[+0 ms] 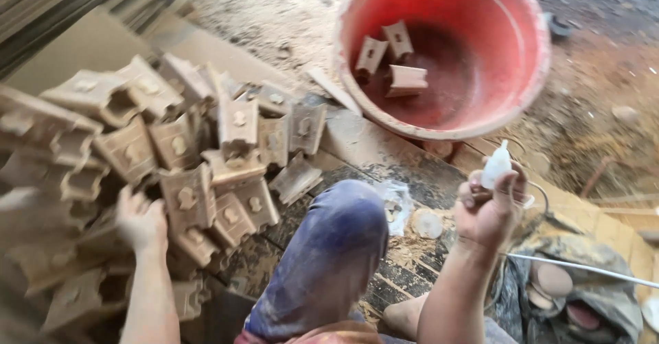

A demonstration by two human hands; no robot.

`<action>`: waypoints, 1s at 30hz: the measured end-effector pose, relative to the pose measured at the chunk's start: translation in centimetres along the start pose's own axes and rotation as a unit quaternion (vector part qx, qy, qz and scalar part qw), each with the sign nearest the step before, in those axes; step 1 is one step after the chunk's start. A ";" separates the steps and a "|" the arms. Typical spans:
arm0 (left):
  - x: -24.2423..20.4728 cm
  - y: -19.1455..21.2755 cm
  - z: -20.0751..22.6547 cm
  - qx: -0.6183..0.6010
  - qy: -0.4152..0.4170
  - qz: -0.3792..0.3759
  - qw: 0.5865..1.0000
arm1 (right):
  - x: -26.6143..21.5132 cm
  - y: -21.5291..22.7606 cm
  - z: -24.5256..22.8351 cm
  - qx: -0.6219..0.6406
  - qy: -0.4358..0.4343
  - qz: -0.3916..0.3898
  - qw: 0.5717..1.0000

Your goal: Applying glue to small decorative wooden components and placing them into a red bucket.

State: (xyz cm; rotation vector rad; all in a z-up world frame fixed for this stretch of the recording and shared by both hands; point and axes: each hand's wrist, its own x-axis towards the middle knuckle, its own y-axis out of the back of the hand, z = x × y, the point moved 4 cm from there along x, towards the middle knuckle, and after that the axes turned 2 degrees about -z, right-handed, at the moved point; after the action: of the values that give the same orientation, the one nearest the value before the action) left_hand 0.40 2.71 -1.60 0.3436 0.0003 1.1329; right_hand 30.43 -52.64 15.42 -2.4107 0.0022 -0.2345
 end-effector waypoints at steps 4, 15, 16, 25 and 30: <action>-4.7 -4.4 15.6 0.216 -0.207 0.100 0.949 | 0.3 0.8 0.0 0.082 -0.005 0.036 0.996; -0.3 -49.0 24.7 0.188 -0.513 -0.345 0.763 | 5.6 11.0 0.8 0.047 0.080 0.070 0.993; -0.1 -53.8 22.1 0.316 -0.515 -0.405 0.686 | 5.5 12.9 1.4 0.050 0.089 0.077 0.992; -0.6 -77.2 9.8 0.456 -0.304 -0.556 0.625 | 8.6 20.8 7.2 -0.188 0.037 0.096 0.977; 0.9 -83.2 6.4 0.468 -0.282 -0.541 0.640 | 8.4 27.5 16.0 -0.384 -0.053 0.173 0.905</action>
State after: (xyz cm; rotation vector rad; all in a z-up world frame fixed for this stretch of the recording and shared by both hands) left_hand 75.67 -29.60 -17.78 1.4071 0.2271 -0.3347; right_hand 43.12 -63.37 -13.00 -3.1360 0.5691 0.0903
